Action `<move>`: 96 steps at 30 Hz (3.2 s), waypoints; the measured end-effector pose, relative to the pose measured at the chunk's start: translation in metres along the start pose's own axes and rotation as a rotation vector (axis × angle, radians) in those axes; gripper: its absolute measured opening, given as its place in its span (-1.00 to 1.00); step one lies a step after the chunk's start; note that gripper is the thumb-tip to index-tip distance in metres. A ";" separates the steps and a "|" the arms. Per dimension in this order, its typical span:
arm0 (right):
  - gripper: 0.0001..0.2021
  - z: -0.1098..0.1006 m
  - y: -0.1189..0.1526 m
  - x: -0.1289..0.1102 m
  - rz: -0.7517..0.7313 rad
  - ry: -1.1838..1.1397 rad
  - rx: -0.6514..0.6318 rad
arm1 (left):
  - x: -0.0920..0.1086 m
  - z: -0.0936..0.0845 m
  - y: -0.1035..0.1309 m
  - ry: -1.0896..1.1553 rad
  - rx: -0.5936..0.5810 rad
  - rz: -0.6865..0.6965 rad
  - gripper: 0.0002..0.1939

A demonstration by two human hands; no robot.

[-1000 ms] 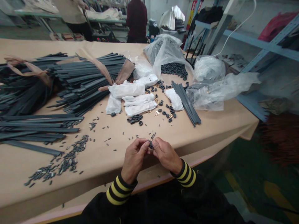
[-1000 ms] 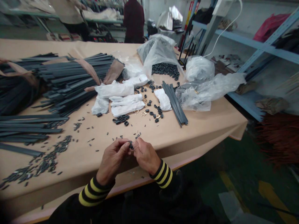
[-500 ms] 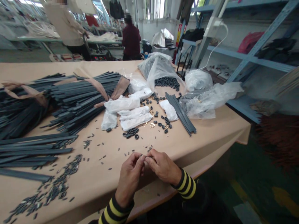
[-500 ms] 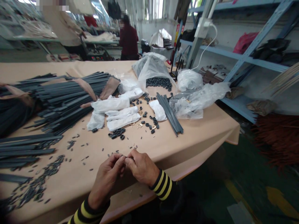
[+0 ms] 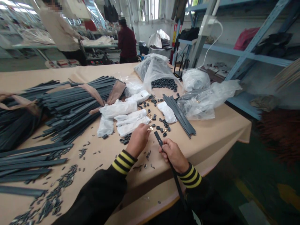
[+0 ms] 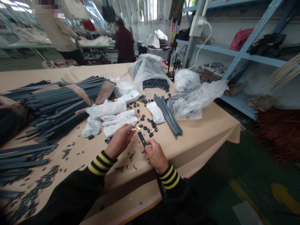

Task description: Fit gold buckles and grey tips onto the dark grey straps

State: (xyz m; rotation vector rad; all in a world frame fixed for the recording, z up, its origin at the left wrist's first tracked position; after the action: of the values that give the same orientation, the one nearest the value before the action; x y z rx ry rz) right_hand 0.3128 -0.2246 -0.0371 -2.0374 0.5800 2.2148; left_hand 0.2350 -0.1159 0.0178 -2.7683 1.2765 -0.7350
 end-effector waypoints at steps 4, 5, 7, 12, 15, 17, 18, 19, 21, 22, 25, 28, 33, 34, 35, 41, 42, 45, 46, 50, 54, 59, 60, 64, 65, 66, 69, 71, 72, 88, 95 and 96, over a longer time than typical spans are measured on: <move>-0.88 -0.002 -0.002 0.002 0.031 -0.094 0.039 | -0.001 0.028 -0.031 -0.151 -0.157 0.064 -0.79; -0.86 -0.001 -0.002 0.002 0.026 -0.085 0.036 | -0.001 0.032 -0.033 -0.171 -0.177 0.074 -0.79; -0.85 -0.001 -0.003 0.001 0.002 -0.047 0.029 | 0.001 0.036 -0.033 -0.205 -0.207 0.094 -0.78; -0.85 -0.002 -0.003 0.001 -0.062 0.026 0.030 | 0.008 0.032 -0.026 -0.240 -0.218 0.087 -0.77; -0.85 -0.002 -0.003 0.001 -0.053 -0.009 0.017 | 0.005 0.028 -0.023 -0.217 -0.173 0.053 -0.77; -0.83 -0.002 -0.003 0.000 -0.044 -0.037 0.004 | 0.001 0.025 -0.019 -0.176 -0.134 0.040 -0.78; -0.82 -0.002 -0.003 -0.001 -0.041 -0.045 -0.002 | 0.000 0.022 -0.015 -0.151 -0.116 0.035 -0.80; -0.81 -0.002 -0.003 -0.002 -0.041 -0.048 -0.005 | 0.000 0.020 -0.009 -0.138 -0.098 0.033 -0.82; -0.79 -0.002 -0.002 -0.004 -0.053 -0.037 0.008 | 0.001 0.013 0.006 -0.002 -0.061 0.008 -0.89; -0.78 -0.002 -0.002 -0.005 -0.064 -0.030 0.016 | 0.002 0.010 0.015 0.157 -0.049 -0.025 -0.91; -0.72 0.005 0.001 -0.008 -0.114 0.016 -0.020 | 0.004 0.008 0.048 0.857 -0.055 -0.222 -0.83; -0.77 0.012 0.006 -0.014 -0.198 0.160 -0.041 | 0.007 0.013 0.075 1.158 -0.059 -0.403 -0.76; -0.86 0.022 0.017 -0.027 -0.320 0.468 -0.043 | 0.008 0.005 0.092 0.900 0.002 -0.307 -0.82; -0.88 0.025 0.020 -0.030 -0.337 0.532 -0.046 | 0.009 0.001 0.093 0.760 0.014 -0.232 -0.83; -0.89 0.026 0.022 -0.033 -0.351 0.588 -0.047 | 0.012 -0.004 0.094 0.619 0.020 -0.160 -0.84; -0.85 0.032 0.026 -0.032 -0.320 0.535 -0.124 | 0.009 -0.013 0.100 0.549 -0.075 -0.145 -0.83; -0.82 0.033 0.026 -0.029 -0.311 0.483 -0.151 | 0.007 -0.013 0.102 0.636 -0.092 -0.197 -0.82; -0.78 0.040 0.028 -0.022 -0.268 0.334 -0.276 | 0.003 -0.012 0.104 0.844 -0.114 -0.326 -0.80; -0.79 0.042 0.029 -0.020 -0.245 0.292 -0.305 | 0.002 -0.012 0.104 0.890 -0.113 -0.348 -0.80; -0.77 0.045 0.032 -0.018 -0.194 0.234 -0.336 | 0.005 -0.013 0.104 1.011 -0.109 -0.409 -0.80; -0.80 0.045 0.034 -0.020 -0.214 0.233 -0.358 | 0.005 -0.014 0.107 1.043 -0.069 -0.446 -0.82; -0.84 0.031 0.026 -0.004 -0.105 0.176 -0.158 | 0.004 -0.023 0.111 0.990 0.006 -0.475 -0.83; -0.87 0.031 0.025 -0.001 -0.098 0.174 -0.152 | 0.005 -0.026 0.112 0.980 0.012 -0.473 -0.83; -0.94 0.039 0.028 0.001 -0.098 0.205 -0.278 | 0.011 -0.035 0.112 0.924 0.036 -0.463 -0.84; -0.92 0.041 0.030 0.000 -0.100 0.190 -0.319 | 0.012 -0.038 0.112 0.900 0.047 -0.456 -0.84; -0.90 0.042 0.032 -0.001 -0.101 0.165 -0.349 | 0.012 -0.039 0.112 0.873 0.062 -0.450 -0.85; -0.85 0.041 0.037 -0.005 -0.089 0.083 -0.406 | 0.005 -0.040 0.113 0.873 0.106 -0.467 -0.86; -0.82 0.038 0.040 -0.006 -0.065 0.045 -0.427 | -0.001 -0.035 0.114 0.984 0.099 -0.504 -0.84; -0.81 0.036 0.041 -0.006 -0.054 0.033 -0.436 | -0.004 -0.031 0.115 1.064 0.085 -0.525 -0.83; -0.83 0.030 0.043 -0.010 -0.095 -0.008 -0.468 | 0.009 0.004 0.125 1.773 -0.139 -0.766 -0.92; -0.86 0.017 0.042 -0.011 -0.097 0.120 -0.285 | 0.006 0.007 0.125 1.872 -0.041 -0.804 -0.92; -0.86 0.017 0.043 -0.011 -0.105 0.161 -0.277 | 0.005 0.006 0.125 1.862 -0.044 -0.797 -0.92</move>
State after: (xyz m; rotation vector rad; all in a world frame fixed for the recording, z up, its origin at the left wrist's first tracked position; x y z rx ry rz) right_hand 0.2851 -0.2570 -0.0157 -2.3333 0.1772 2.1885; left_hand 0.1511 -0.2045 -0.0101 -1.8385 -0.3165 -3.5239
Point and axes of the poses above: each hand's wrist, its own y-axis away from the middle knuckle, its own z-axis out of the palm, x = y × z, the point moved 6 cm from there along -y, towards the middle knuckle, and after that the axes turned 4 degrees about y, right-handed, at the moved point
